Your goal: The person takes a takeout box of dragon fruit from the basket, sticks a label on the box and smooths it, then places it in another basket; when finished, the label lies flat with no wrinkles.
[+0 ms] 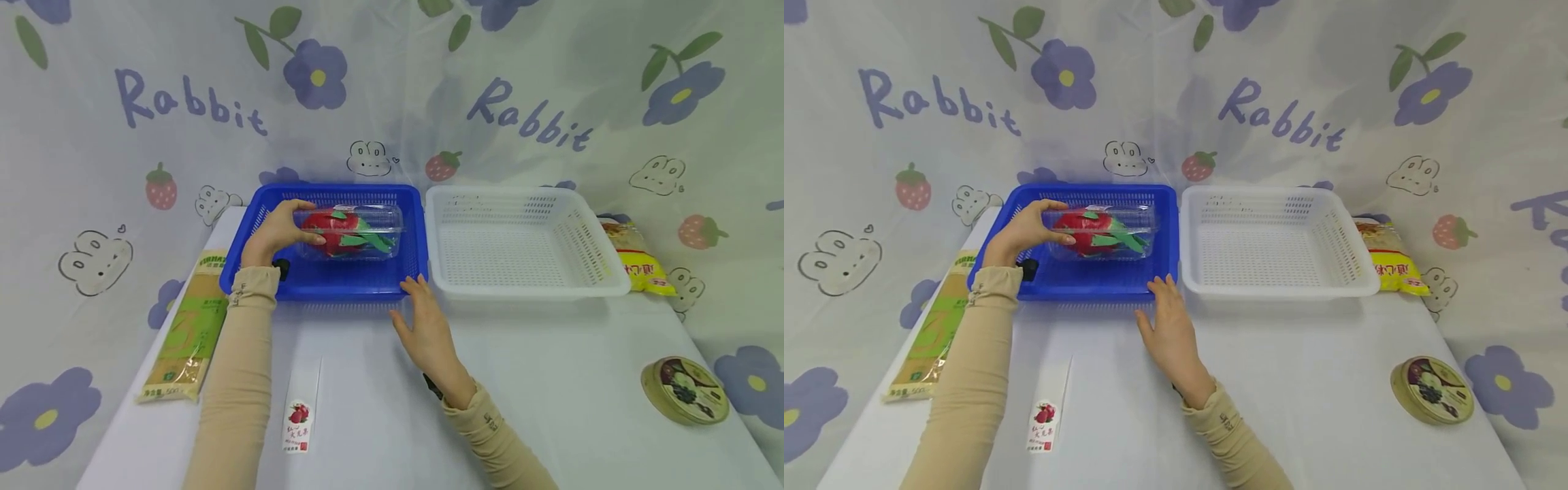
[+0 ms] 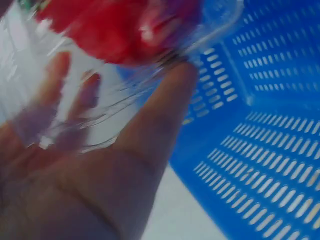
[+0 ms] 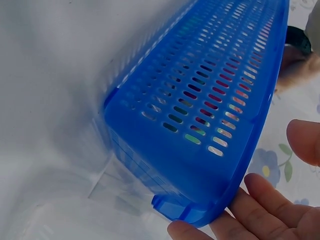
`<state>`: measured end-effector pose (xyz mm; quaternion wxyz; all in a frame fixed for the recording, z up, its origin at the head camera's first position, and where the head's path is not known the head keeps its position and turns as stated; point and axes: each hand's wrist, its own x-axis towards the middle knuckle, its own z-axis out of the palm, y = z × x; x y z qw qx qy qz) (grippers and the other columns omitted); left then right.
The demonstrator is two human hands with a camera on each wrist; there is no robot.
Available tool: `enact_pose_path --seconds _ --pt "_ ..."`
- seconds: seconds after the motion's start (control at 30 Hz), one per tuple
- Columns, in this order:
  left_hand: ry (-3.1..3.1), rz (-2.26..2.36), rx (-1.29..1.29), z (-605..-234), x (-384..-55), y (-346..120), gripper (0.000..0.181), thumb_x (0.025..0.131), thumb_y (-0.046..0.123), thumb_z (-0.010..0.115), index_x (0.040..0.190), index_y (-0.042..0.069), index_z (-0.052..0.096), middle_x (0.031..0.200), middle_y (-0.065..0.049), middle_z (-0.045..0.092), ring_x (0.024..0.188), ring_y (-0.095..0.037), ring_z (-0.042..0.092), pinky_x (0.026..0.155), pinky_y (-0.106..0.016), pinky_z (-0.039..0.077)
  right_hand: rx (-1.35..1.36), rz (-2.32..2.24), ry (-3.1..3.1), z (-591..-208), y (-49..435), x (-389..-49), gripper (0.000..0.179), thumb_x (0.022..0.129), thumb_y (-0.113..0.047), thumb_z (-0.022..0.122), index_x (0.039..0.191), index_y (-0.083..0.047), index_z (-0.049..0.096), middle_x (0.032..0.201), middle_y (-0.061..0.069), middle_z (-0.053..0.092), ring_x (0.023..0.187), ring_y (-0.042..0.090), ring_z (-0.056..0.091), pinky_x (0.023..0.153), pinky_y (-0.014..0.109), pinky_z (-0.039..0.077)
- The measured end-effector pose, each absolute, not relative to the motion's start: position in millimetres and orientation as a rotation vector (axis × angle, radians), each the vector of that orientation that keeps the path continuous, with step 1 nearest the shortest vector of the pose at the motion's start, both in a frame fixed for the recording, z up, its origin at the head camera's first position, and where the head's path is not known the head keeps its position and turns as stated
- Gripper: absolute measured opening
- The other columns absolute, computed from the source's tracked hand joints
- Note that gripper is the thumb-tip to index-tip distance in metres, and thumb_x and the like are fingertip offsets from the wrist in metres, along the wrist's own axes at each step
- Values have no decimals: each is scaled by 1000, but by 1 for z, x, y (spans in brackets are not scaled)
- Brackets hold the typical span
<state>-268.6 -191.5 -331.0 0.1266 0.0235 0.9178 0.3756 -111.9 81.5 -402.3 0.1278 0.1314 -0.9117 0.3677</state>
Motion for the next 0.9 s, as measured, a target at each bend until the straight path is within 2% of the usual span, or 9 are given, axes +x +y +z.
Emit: enact_pose_path --seconds 0.23,0.33,0.47,0.57,0.67,0.73,0.8,0.9 --pt "2634 959 145 -326 -269 -191 76 91 34 66 151 4 29 158 -21 25 147 -41 17 117 -58 23 385 1083 -2663 -401 84 -111 49 89 -14 69 132 0 51 143 17 51 143 33 35 113 48 36" --pt "2628 889 135 -324 -268 -190 77 92 37 65 152 5 28 159 -21 23 147 -43 15 117 -59 22 385 1096 -2660 -401 84 -111 49 89 -14 69 133 0 51 144 17 50 143 33 35 113 48 36" --pt "2595 823 140 -324 -267 -188 83 89 35 69 153 6 24 162 -19 13 147 -43 16 114 -58 29 392 1108 -2660 -401 84 -111 49 89 -13 69 133 0 51 144 17 49 143 33 35 113 48 36" --pt "2564 814 147 -326 -267 -186 88 88 31 71 154 6 19 163 -19 3 147 -45 11 112 -57 33 397 1104 -2659 -402 84 -112 48 89 -13 69 132 1 51 144 17 50 143 33 35 113 48 36" --pt "2531 805 166 -330 -267 -185 90 89 26 70 155 4 12 162 -21 -6 148 -47 2 114 -60 26 406 1100 -2660 -403 84 -112 48 89 -13 69 132 1 51 144 17 50 143 33 35 113 47 35" --pt "2513 798 192 -332 -267 -185 91 90 23 69 155 2 8 161 -23 -10 147 -48 -7 117 -62 17 410 1097 -2663 -403 84 -112 48 89 -13 69 132 1 51 144 17 50 143 32 35 114 47 35" --pt "2499 793 205 -334 -267 -185 90 91 21 67 155 2 6 161 -23 -12 146 -48 -9 118 -62 13 413 1095 -2665 -403 85 -111 48 89 -13 69 132 1 51 144 17 50 143 33 35 113 47 36" --pt "2489 797 200 -336 -265 -184 89 92 20 65 155 3 5 161 -22 -14 146 -48 -9 118 -62 12 420 1098 -2669 -403 85 -111 49 89 -13 69 132 1 50 145 18 49 143 33 35 113 48 36"
